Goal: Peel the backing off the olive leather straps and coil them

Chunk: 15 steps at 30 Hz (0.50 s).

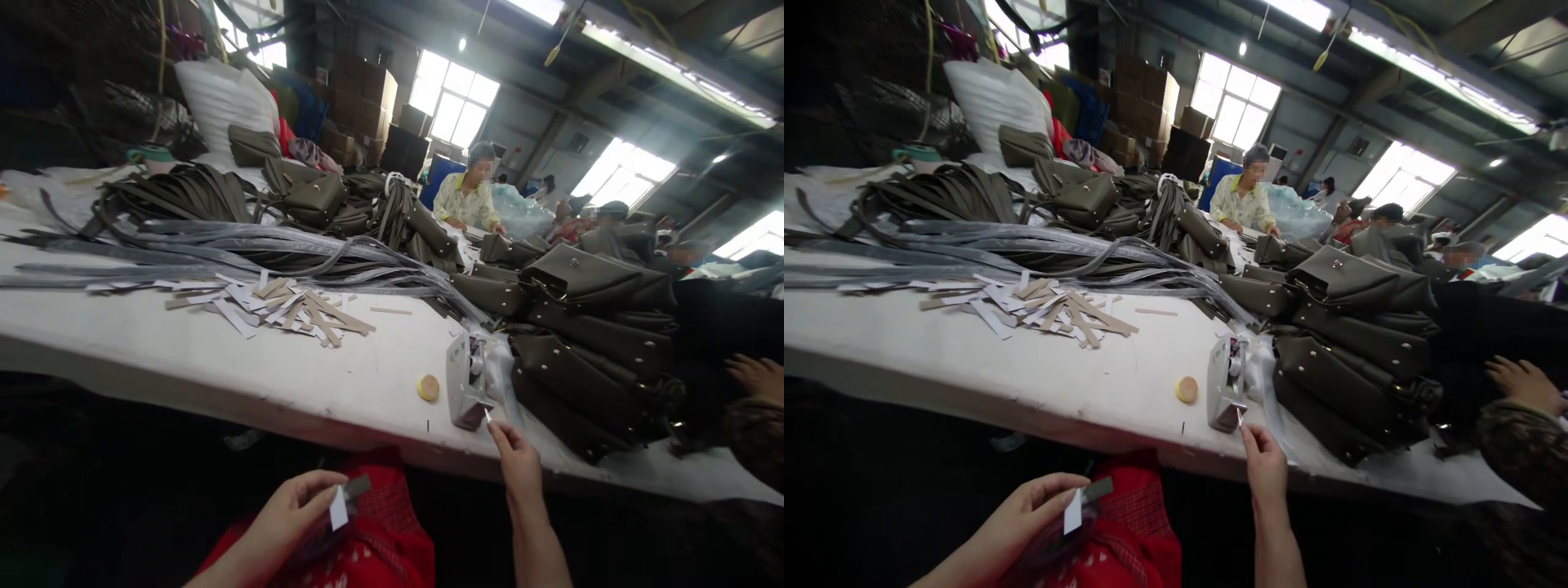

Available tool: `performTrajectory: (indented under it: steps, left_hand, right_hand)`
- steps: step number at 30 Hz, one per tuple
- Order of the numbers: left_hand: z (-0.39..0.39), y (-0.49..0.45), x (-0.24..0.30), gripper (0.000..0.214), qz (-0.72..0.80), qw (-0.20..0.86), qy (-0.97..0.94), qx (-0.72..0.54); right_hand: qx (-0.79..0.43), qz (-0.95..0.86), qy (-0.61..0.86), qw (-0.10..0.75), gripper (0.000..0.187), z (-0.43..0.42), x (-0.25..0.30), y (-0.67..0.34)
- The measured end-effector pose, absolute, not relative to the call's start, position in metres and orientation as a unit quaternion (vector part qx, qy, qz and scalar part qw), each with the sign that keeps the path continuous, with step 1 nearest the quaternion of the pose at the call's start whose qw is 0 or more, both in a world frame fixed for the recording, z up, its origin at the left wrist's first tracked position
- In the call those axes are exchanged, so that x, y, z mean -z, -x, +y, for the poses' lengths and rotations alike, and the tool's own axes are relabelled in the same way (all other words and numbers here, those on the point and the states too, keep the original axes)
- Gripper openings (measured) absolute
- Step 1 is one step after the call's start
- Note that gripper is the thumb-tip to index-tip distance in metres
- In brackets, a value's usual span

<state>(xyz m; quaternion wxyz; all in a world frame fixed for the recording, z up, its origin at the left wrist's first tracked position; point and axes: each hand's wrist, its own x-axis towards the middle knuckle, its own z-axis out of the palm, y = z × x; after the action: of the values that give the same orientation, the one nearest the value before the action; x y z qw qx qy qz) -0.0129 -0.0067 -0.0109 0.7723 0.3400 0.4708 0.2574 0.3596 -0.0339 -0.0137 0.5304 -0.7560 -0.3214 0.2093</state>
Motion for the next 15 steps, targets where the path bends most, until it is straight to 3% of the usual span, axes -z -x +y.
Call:
performTrajectory:
  steps: [3,8,15]
  left_hand:
    - [-0.005,0.009,0.007,0.061,0.474,0.773,-0.333,-0.259]
    - [0.0,0.009,0.001,0.058,0.469,0.754,-0.358,-0.289]
    - [0.003,0.007,-0.002,0.041,0.494,0.646,-0.458,-0.358]
  right_hand:
    - [-0.273,-0.286,0.753,0.526,0.044,-0.035,0.023,-0.356]
    - [-0.258,-0.278,0.776,0.504,0.043,-0.027,0.029,-0.363]
    - [-0.286,-0.358,0.748,0.48,0.037,-0.034,0.0,-0.297]
